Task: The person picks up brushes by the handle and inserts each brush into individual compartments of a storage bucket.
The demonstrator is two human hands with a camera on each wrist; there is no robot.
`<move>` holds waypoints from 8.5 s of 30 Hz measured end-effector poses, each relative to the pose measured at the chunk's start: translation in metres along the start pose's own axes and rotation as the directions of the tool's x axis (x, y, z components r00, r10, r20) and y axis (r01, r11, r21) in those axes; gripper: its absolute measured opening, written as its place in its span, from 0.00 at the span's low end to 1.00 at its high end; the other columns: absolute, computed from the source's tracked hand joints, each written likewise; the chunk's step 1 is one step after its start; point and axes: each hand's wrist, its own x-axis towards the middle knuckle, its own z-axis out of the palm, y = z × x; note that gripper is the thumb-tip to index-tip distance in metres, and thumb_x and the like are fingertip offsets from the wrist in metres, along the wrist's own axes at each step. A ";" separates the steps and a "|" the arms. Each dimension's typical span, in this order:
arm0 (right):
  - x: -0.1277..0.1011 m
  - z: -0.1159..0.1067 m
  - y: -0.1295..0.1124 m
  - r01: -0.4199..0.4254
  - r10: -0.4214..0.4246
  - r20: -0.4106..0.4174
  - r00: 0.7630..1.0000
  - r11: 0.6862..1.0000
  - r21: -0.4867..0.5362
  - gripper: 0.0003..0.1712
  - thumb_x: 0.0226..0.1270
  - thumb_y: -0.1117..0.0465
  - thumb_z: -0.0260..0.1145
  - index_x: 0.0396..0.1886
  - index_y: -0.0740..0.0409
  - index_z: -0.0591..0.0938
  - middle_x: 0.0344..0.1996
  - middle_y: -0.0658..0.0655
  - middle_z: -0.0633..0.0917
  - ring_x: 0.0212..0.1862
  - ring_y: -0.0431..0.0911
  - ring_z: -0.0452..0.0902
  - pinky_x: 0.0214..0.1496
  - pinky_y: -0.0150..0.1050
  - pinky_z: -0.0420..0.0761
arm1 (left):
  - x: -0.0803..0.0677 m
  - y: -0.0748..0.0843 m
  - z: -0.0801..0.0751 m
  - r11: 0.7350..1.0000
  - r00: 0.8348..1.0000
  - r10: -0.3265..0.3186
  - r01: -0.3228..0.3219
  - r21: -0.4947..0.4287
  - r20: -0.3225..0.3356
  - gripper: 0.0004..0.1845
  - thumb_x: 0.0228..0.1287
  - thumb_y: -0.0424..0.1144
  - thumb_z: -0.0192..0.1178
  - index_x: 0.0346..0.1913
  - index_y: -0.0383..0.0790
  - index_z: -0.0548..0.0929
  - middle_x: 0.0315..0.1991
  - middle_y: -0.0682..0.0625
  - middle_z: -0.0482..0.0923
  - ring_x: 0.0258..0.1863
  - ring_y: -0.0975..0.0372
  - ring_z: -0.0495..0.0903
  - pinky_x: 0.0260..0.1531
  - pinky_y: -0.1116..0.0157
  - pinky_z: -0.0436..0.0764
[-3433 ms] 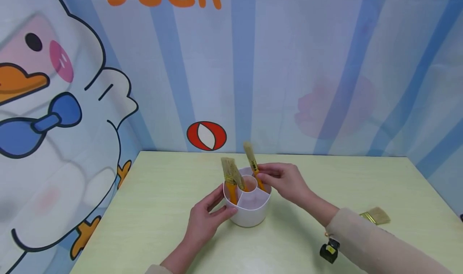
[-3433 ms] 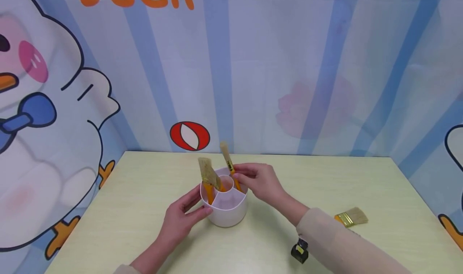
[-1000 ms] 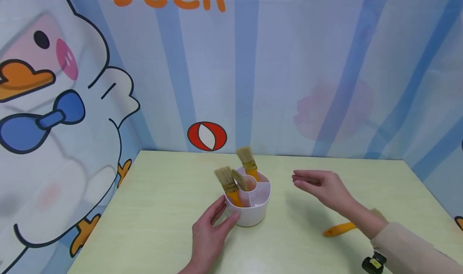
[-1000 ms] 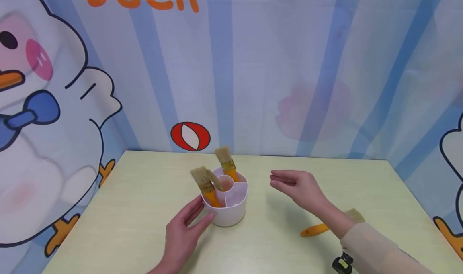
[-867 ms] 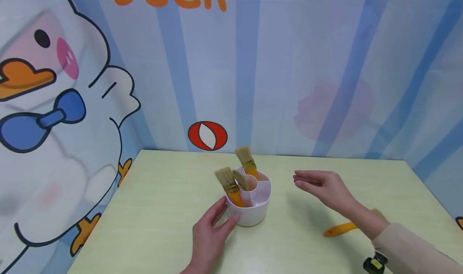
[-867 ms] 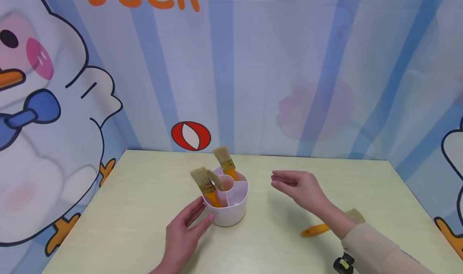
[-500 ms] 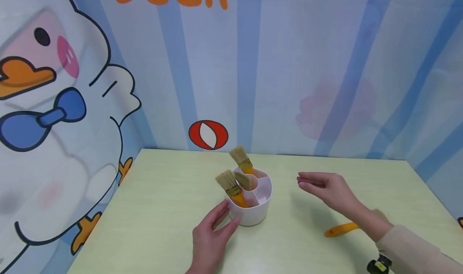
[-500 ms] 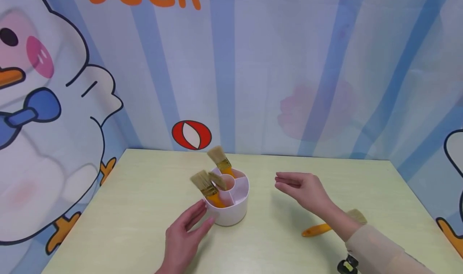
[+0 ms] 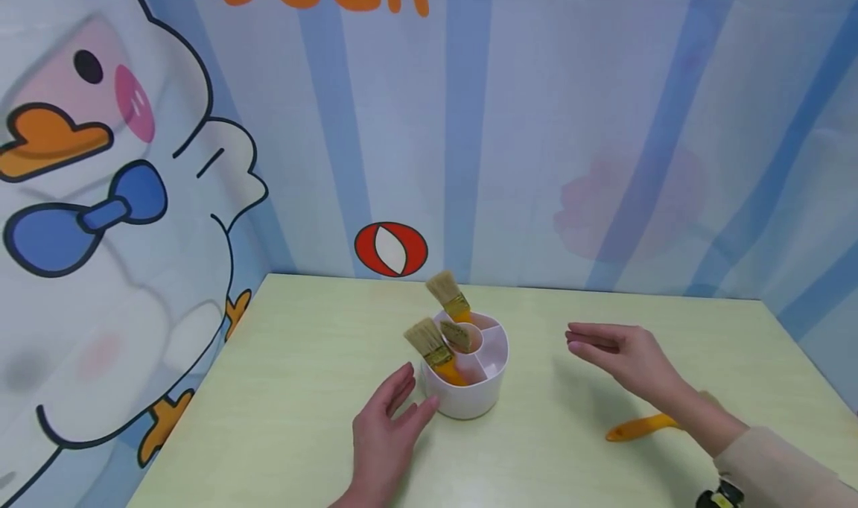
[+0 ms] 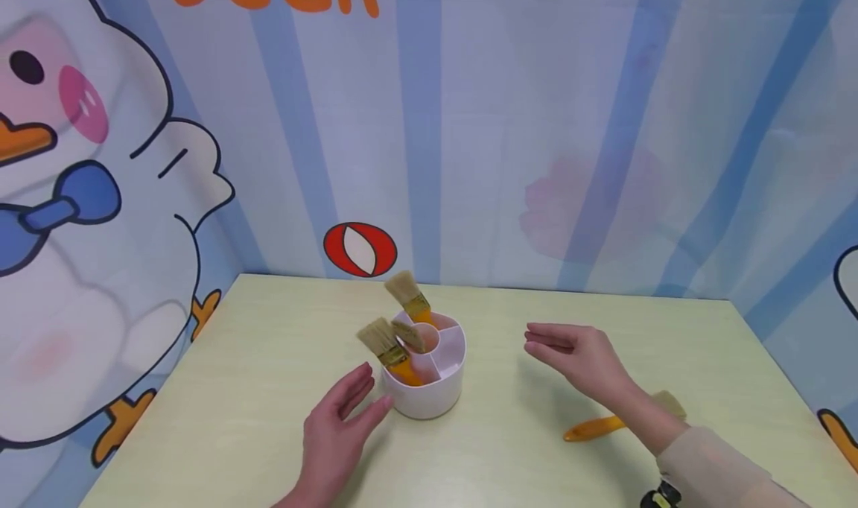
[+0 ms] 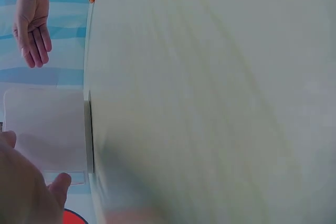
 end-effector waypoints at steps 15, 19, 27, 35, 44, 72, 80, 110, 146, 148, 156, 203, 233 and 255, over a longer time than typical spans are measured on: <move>-0.032 -0.020 0.030 -0.003 0.029 0.093 0.995 0.963 -0.271 0.33 0.76 0.47 0.72 0.69 0.66 0.82 0.59 0.65 0.88 0.56 0.55 0.89 0.52 0.41 0.91 | 0.008 0.000 0.016 1.000 1.000 -0.005 0.005 -0.022 0.019 0.39 0.63 0.39 0.79 0.75 0.34 0.76 0.75 0.40 0.74 0.74 0.46 0.74 0.63 0.55 0.83; -0.051 -0.023 0.041 0.051 0.003 0.106 0.994 0.862 -0.505 0.33 0.73 0.42 0.73 0.66 0.60 0.86 0.37 0.54 0.91 0.39 0.46 0.89 0.43 0.42 0.90 | 0.009 0.000 0.019 0.999 1.000 -0.015 0.015 -0.035 0.011 0.39 0.63 0.37 0.79 0.75 0.34 0.76 0.75 0.39 0.74 0.74 0.45 0.75 0.63 0.54 0.83; -0.084 -0.023 0.058 0.135 -0.078 0.113 0.991 0.686 -0.715 0.29 0.62 0.42 0.80 0.56 0.57 0.91 0.53 0.63 0.91 0.45 0.55 0.90 0.47 0.58 0.91 | 0.006 0.001 0.019 0.997 1.000 -0.020 0.021 -0.070 0.015 0.39 0.64 0.35 0.78 0.76 0.32 0.74 0.75 0.37 0.72 0.74 0.45 0.74 0.62 0.55 0.84; -0.101 -0.027 0.071 0.037 0.072 0.111 0.991 0.655 -0.755 0.37 0.64 0.37 0.76 0.59 0.63 0.88 0.54 0.69 0.89 0.38 0.57 0.90 0.40 0.56 0.91 | 0.006 0.003 0.020 0.994 0.999 -0.029 0.031 -0.108 0.018 0.39 0.64 0.33 0.78 0.76 0.33 0.74 0.76 0.37 0.72 0.74 0.46 0.74 0.62 0.57 0.84; -0.098 -0.025 0.081 0.066 0.013 0.098 0.995 0.650 -0.757 0.39 0.66 0.36 0.76 0.61 0.65 0.87 0.57 0.69 0.88 0.41 0.59 0.90 0.42 0.59 0.91 | 0.007 0.001 0.020 0.992 0.999 -0.040 0.041 -0.118 0.014 0.39 0.64 0.32 0.78 0.76 0.33 0.74 0.76 0.37 0.72 0.74 0.46 0.74 0.61 0.59 0.85; -0.037 -0.002 0.073 0.435 -0.379 0.235 0.895 0.629 -0.645 0.28 0.70 0.47 0.77 0.63 0.57 0.88 0.66 0.57 0.85 0.63 0.59 0.85 0.56 0.55 0.90 | 0.010 -0.003 0.020 0.990 0.998 -0.059 0.062 -0.126 0.023 0.40 0.64 0.35 0.79 0.76 0.34 0.74 0.76 0.40 0.72 0.75 0.47 0.73 0.61 0.61 0.84; -0.028 0.001 0.070 0.460 -0.387 0.261 0.884 0.627 -0.629 0.28 0.71 0.48 0.76 0.63 0.59 0.88 0.66 0.58 0.85 0.63 0.59 0.85 0.57 0.56 0.89 | 0.009 -0.003 0.020 0.988 0.998 -0.059 0.062 -0.139 0.024 0.40 0.63 0.36 0.79 0.77 0.35 0.74 0.77 0.40 0.72 0.75 0.48 0.73 0.61 0.61 0.84; -0.019 0.013 0.059 0.215 -0.149 0.156 0.977 0.708 -0.672 0.43 0.72 0.37 0.71 0.70 0.68 0.80 0.70 0.72 0.78 0.65 0.77 0.76 0.63 0.71 0.81 | 0.010 -0.006 0.020 0.988 0.999 -0.047 0.049 -0.145 0.017 0.40 0.63 0.36 0.79 0.76 0.35 0.75 0.76 0.40 0.72 0.75 0.48 0.73 0.63 0.59 0.83; -0.036 0.015 0.041 0.005 0.033 0.108 0.994 0.944 -0.330 0.46 0.78 0.39 0.67 0.79 0.68 0.70 0.71 0.72 0.77 0.71 0.71 0.73 0.66 0.68 0.80 | 0.011 -0.004 0.021 0.990 0.999 -0.050 0.053 -0.132 0.020 0.40 0.64 0.36 0.79 0.76 0.34 0.75 0.76 0.40 0.72 0.75 0.49 0.73 0.62 0.61 0.84; -0.036 0.017 0.042 0.011 0.024 0.101 0.995 0.942 -0.335 0.46 0.78 0.40 0.67 0.79 0.69 0.70 0.72 0.73 0.76 0.72 0.71 0.72 0.67 0.69 0.79 | 0.010 -0.004 0.021 0.990 0.998 -0.053 0.055 -0.132 0.020 0.40 0.64 0.35 0.79 0.76 0.34 0.74 0.76 0.40 0.72 0.75 0.48 0.73 0.62 0.61 0.84; -0.030 0.033 0.041 0.087 -0.050 0.101 0.994 0.909 -0.408 0.48 0.74 0.40 0.72 0.78 0.70 0.70 0.76 0.75 0.70 0.74 0.75 0.66 0.72 0.71 0.72 | 0.008 -0.004 0.019 0.989 0.998 -0.051 0.054 -0.138 0.026 0.40 0.64 0.35 0.78 0.77 0.33 0.73 0.77 0.38 0.71 0.75 0.46 0.72 0.63 0.60 0.83; -0.026 0.027 0.060 0.293 -0.253 0.149 0.956 0.790 -0.539 0.27 0.72 0.58 0.75 0.66 0.65 0.85 0.62 0.67 0.86 0.59 0.70 0.84 0.61 0.65 0.84 | 0.010 -0.004 0.020 0.992 0.998 -0.055 0.057 -0.115 0.017 0.39 0.63 0.36 0.79 0.76 0.35 0.75 0.76 0.41 0.73 0.75 0.48 0.74 0.61 0.61 0.84; -0.014 0.036 0.061 0.477 -0.483 0.147 0.863 0.684 -0.552 0.19 0.59 0.69 0.81 0.51 0.56 0.94 0.44 0.53 0.94 0.44 0.48 0.93 0.43 0.45 0.93 | 0.009 -0.003 0.020 0.992 0.999 -0.051 0.053 -0.115 0.020 0.39 0.64 0.37 0.78 0.77 0.34 0.74 0.77 0.39 0.72 0.75 0.47 0.73 0.62 0.58 0.84; -0.005 0.015 0.021 0.166 -0.173 -0.069 0.983 0.982 -0.089 0.17 0.72 0.66 0.74 0.58 0.61 0.90 0.51 0.62 0.92 0.47 0.36 0.90 0.44 0.30 0.90 | 0.010 -0.003 0.020 0.992 0.998 -0.068 0.070 -0.108 0.017 0.39 0.64 0.37 0.78 0.77 0.35 0.74 0.77 0.40 0.72 0.76 0.48 0.72 0.62 0.60 0.84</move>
